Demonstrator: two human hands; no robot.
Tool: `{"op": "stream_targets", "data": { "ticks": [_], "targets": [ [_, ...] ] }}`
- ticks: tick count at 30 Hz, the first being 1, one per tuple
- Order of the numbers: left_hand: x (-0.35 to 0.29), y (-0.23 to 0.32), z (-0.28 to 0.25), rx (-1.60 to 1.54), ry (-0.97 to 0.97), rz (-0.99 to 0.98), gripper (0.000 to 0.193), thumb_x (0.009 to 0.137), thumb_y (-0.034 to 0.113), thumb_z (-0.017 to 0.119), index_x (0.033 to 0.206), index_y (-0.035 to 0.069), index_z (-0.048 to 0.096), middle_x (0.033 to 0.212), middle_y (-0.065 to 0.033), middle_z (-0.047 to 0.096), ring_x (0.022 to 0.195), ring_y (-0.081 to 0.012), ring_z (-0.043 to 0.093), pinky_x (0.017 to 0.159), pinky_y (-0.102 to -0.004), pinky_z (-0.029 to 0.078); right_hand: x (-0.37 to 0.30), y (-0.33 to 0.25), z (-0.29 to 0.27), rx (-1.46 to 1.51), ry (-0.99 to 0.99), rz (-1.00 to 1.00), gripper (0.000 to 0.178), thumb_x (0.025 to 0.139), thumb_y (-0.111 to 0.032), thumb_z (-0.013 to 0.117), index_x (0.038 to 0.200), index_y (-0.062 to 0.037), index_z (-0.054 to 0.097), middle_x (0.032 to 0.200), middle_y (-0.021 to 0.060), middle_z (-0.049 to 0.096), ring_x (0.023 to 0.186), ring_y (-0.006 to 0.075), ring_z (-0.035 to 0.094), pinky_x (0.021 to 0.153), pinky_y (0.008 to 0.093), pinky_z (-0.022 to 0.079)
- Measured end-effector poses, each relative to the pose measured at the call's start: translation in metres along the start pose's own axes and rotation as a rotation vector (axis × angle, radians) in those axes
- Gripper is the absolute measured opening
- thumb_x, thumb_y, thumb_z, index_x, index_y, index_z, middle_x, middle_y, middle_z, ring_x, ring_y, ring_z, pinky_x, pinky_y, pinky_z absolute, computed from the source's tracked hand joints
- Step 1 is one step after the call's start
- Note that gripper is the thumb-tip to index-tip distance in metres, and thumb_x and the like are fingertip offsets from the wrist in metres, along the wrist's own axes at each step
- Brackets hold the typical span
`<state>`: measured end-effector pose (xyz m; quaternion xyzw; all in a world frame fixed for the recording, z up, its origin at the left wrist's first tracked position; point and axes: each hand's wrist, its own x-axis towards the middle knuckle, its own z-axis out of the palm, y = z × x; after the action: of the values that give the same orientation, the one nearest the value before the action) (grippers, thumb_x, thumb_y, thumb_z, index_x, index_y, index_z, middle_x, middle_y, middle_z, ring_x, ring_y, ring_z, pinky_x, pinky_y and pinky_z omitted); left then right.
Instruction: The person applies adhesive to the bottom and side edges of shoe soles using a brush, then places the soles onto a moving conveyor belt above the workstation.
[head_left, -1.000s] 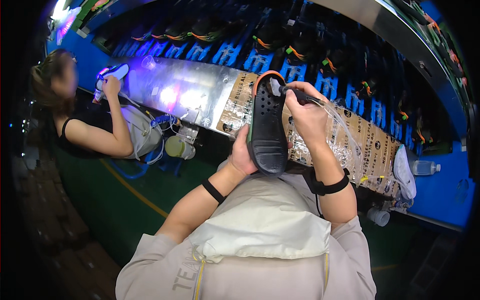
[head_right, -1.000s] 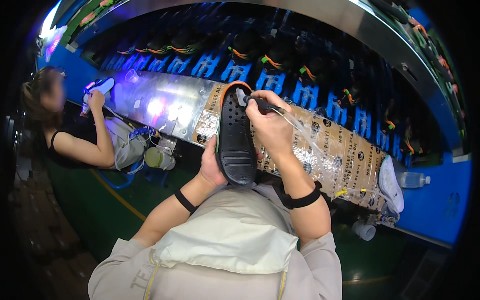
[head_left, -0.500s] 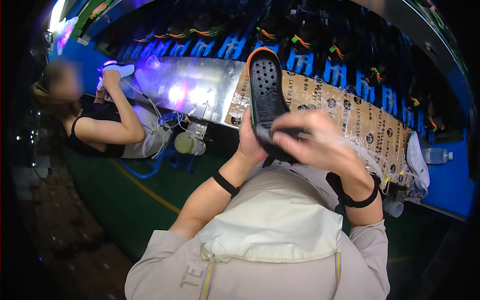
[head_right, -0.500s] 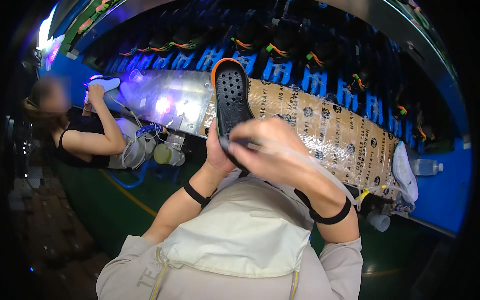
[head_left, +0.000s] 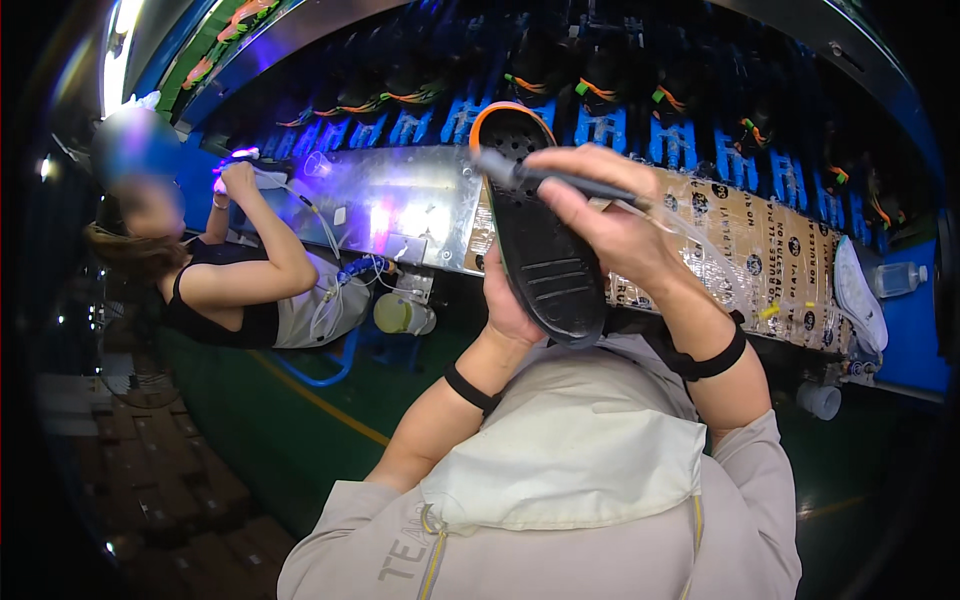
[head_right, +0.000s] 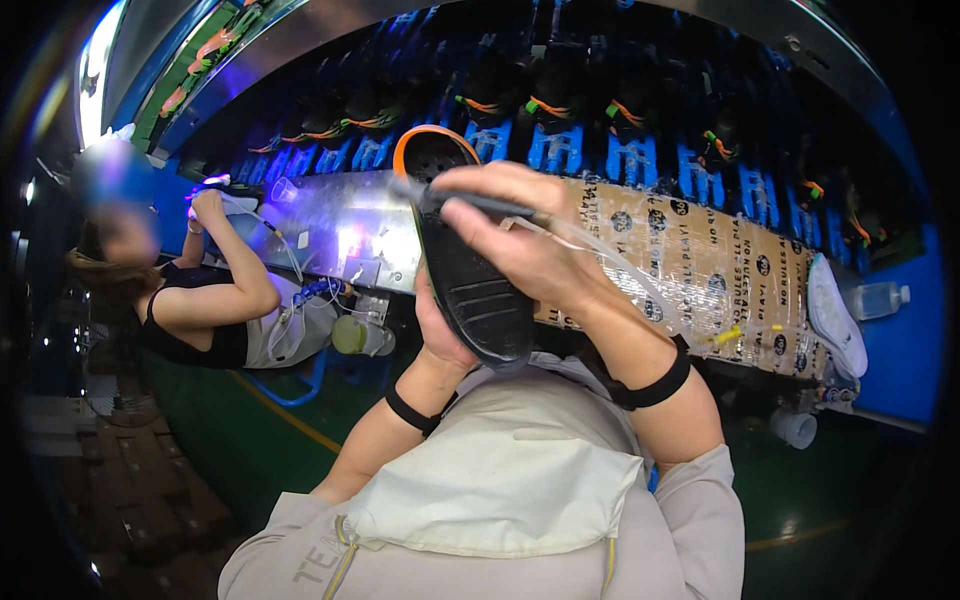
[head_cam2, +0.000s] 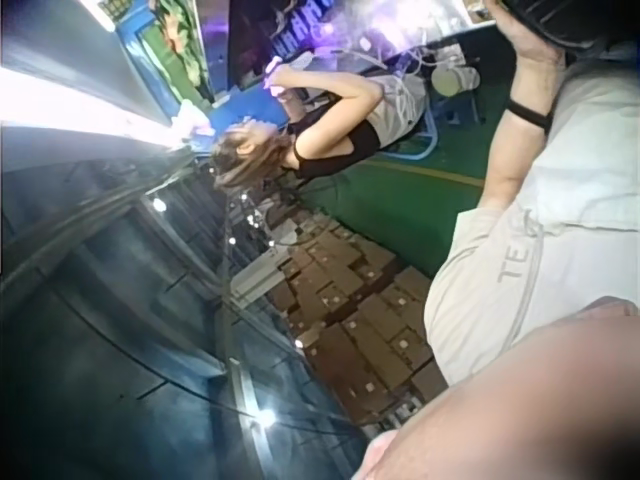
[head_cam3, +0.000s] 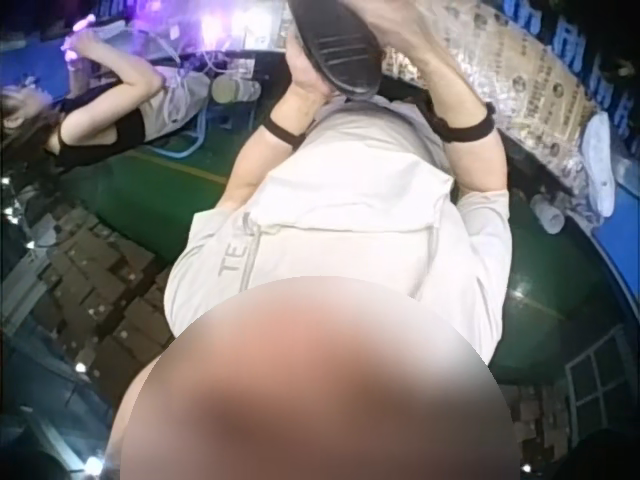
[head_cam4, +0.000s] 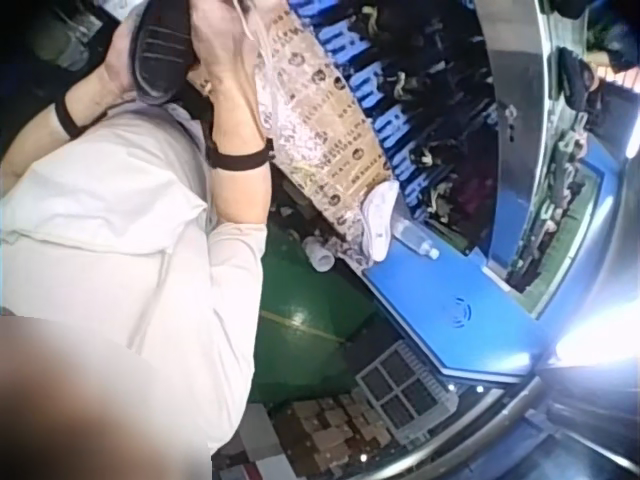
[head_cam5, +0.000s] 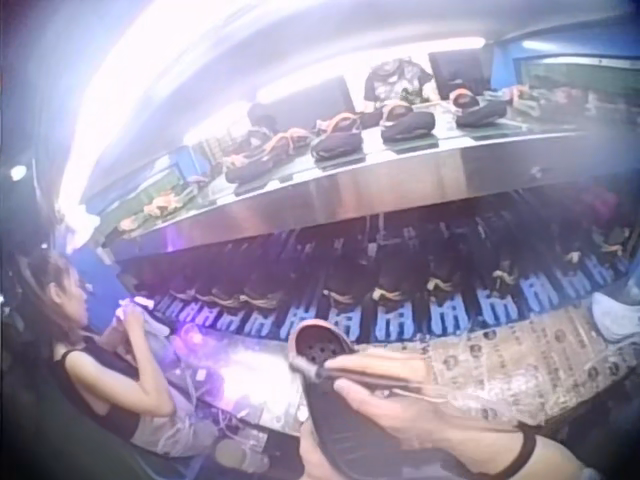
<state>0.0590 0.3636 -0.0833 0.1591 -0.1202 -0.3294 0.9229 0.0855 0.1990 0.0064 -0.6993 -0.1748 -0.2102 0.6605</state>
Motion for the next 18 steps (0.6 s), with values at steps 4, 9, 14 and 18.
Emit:
{"op": "stream_targets", "data": {
  "ticks": [4,9,14,18],
  "targets": [
    [-0.002,-0.006,0.003,-0.099,0.191,0.033,0.079,0.109,0.068,0.027,0.162,0.013,0.049,0.154,-0.0164,0.061,0.138,-0.0332,0.064,0.115,-0.0494,0.055,0.002,-0.006,-0.002,-0.573,-0.03,-0.34,0.021,0.086,-0.01,0.083,0.106,-0.0061,0.079,0.091,0.0092,0.073,0.085,0.0274,0.07,0.079,0.0406,0.05],
    [0.005,0.005,0.006,-0.079,0.201,0.062,0.079,0.108,0.071,0.027,0.161,0.017,0.051,0.157,-0.015,0.059,0.141,-0.034,0.062,0.118,-0.0504,0.053,0.002,-0.008,-0.009,-0.268,-0.186,-0.167,0.023,0.089,-0.013,0.083,0.111,-0.0056,0.081,0.094,0.0089,0.077,0.09,0.0283,0.071,0.083,0.039,0.047],
    [0.003,0.007,-0.003,0.004,0.272,0.117,0.072,0.11,0.065,0.036,0.159,0.013,0.05,0.157,-0.013,0.059,0.144,-0.0298,0.058,0.122,-0.0486,0.048,-0.005,-0.02,-0.006,-0.519,-0.353,-0.32,0.022,0.09,-0.013,0.082,0.11,-0.0056,0.081,0.093,0.0111,0.078,0.087,0.0287,0.071,0.084,0.0393,0.048],
    [0.002,0.012,-0.007,0.093,0.066,0.162,0.077,0.109,0.068,0.036,0.158,0.011,0.05,0.157,-0.0165,0.057,0.143,-0.0321,0.058,0.123,-0.0497,0.046,-0.008,-0.023,-0.007,-0.121,-0.245,-0.163,0.023,0.087,-0.013,0.083,0.11,-0.009,0.08,0.087,0.0078,0.071,0.087,0.0286,0.067,0.08,0.0402,0.047]
  ]
}}
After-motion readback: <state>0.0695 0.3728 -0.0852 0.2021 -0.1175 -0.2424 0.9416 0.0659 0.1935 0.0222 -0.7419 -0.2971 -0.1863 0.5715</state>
